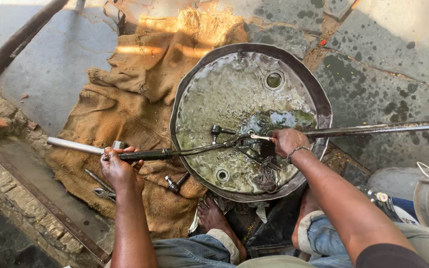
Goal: The person cleans a mechanical rod and joint linkage in a basin of fluid using a small brush and by hand.
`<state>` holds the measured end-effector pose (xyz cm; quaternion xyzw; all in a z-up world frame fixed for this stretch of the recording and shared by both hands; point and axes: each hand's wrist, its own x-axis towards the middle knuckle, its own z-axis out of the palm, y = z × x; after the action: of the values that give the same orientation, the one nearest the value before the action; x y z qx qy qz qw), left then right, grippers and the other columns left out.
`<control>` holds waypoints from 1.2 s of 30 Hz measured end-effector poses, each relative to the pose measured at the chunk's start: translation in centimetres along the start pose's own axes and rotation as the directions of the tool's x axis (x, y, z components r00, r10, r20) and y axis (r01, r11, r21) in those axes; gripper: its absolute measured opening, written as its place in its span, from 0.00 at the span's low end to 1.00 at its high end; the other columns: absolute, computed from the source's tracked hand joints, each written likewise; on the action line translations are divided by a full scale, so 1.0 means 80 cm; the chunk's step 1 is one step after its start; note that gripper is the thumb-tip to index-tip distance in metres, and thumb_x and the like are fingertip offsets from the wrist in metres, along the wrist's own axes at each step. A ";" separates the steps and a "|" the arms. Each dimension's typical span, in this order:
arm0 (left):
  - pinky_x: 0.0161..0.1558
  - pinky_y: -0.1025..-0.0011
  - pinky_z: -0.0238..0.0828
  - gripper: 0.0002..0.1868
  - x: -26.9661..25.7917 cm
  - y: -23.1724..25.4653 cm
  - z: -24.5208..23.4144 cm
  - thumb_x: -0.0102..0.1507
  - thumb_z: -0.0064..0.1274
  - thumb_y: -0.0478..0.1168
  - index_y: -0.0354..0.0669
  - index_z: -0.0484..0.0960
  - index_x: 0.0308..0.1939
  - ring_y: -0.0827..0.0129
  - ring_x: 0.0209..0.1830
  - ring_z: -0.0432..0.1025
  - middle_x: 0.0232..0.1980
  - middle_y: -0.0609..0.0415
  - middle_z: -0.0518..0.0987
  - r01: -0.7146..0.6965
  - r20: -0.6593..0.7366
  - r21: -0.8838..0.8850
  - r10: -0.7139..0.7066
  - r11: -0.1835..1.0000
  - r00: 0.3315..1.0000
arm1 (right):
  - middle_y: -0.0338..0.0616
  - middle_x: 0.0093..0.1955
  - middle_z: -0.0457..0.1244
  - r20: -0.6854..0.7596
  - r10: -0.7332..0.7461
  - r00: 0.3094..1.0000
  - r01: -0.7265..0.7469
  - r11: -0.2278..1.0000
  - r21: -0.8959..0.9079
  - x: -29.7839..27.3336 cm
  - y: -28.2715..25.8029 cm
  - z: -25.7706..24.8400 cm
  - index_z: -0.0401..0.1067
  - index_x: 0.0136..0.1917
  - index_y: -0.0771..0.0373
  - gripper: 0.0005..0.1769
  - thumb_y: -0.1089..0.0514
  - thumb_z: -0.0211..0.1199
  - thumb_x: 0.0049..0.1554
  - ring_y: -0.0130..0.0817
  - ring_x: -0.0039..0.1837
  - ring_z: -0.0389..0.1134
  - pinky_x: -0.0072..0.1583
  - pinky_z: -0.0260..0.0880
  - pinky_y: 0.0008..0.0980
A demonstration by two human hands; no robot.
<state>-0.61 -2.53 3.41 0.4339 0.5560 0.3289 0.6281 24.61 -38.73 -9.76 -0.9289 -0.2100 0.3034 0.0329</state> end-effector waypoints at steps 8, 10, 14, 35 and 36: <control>0.27 0.72 0.78 0.13 0.001 -0.002 -0.002 0.76 0.34 0.51 0.48 0.65 0.49 0.63 0.35 0.79 0.41 0.48 0.81 -0.011 -0.002 0.016 0.011 1.000 1.000 | 0.41 0.46 0.72 0.145 0.017 0.989 -0.032 0.994 0.103 -0.014 -0.016 0.049 0.77 0.60 0.44 0.15 0.47 0.53 0.65 0.36 0.46 0.73 0.47 0.75 0.38; 0.27 0.72 0.78 0.13 0.000 0.000 0.003 0.76 0.34 0.51 0.48 0.65 0.49 0.62 0.36 0.80 0.41 0.48 0.81 -0.006 -0.005 0.008 0.006 1.000 1.000 | 0.42 0.47 0.72 0.169 0.056 0.984 -0.072 0.993 0.090 -0.013 -0.032 0.046 0.75 0.63 0.42 0.16 0.49 0.51 0.66 0.37 0.46 0.74 0.46 0.77 0.39; 0.28 0.73 0.79 0.13 -0.002 0.002 -0.002 0.76 0.33 0.52 0.48 0.64 0.49 0.64 0.36 0.79 0.41 0.50 0.81 0.015 -0.003 0.008 -0.015 1.000 1.000 | 0.44 0.49 0.72 0.128 0.038 0.991 -0.045 0.998 0.050 -0.005 0.008 0.025 0.79 0.59 0.45 0.15 0.47 0.54 0.65 0.41 0.49 0.74 0.51 0.75 0.42; 0.30 0.70 0.79 0.14 0.006 0.003 0.000 0.76 0.33 0.53 0.48 0.64 0.49 0.63 0.37 0.80 0.43 0.48 0.81 -0.016 0.031 0.043 0.015 0.999 0.999 | 0.30 0.61 0.70 0.050 -0.009 0.999 0.007 0.999 0.043 0.001 0.022 0.092 0.75 0.64 0.36 0.25 0.61 0.52 0.61 0.31 0.44 0.72 0.37 0.69 0.28; 0.29 0.70 0.79 0.14 0.005 0.002 0.001 0.76 0.33 0.52 0.48 0.64 0.49 0.62 0.37 0.80 0.42 0.49 0.81 -0.014 0.024 0.038 0.013 0.999 1.000 | 0.31 0.62 0.70 0.083 0.062 0.995 -0.065 0.997 0.033 0.002 0.017 0.089 0.74 0.66 0.35 0.30 0.66 0.51 0.59 0.33 0.44 0.72 0.37 0.69 0.29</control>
<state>-0.44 -2.09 3.37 0.4532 0.5516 0.3172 0.6243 21.08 -40.35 -15.89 -0.9212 -0.1760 0.3457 0.0310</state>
